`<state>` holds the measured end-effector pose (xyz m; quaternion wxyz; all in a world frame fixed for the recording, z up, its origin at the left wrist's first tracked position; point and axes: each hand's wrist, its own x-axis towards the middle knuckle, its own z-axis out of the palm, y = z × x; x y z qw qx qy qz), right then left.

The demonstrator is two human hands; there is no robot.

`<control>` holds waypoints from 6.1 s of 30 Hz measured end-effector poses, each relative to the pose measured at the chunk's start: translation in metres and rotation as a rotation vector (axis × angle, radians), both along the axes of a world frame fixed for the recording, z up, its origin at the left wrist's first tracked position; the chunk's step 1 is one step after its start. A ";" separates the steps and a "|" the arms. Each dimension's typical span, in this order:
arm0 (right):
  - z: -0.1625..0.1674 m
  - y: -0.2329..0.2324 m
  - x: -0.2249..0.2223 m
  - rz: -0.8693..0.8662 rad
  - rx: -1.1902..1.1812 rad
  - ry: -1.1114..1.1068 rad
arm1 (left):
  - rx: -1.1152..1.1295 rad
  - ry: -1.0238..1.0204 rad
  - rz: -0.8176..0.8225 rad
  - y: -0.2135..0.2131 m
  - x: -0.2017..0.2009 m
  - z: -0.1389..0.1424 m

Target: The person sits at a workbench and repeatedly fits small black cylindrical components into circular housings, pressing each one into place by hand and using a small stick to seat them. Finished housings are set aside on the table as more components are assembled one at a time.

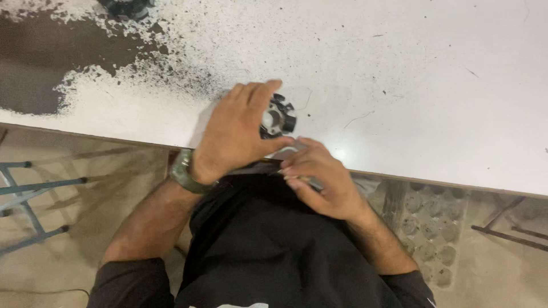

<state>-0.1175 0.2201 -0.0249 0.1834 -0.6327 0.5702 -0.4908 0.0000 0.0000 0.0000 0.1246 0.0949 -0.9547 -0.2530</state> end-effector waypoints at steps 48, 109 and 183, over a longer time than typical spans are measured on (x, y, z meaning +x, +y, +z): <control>0.020 -0.011 0.004 -0.609 -0.075 0.426 | 0.169 0.260 0.069 0.049 -0.005 0.009; 0.026 -0.015 -0.002 -0.614 -0.040 0.372 | -0.052 0.353 0.067 0.031 -0.002 0.007; 0.021 0.117 -0.141 -1.140 -0.019 0.681 | -0.407 0.608 0.246 -0.063 0.015 0.012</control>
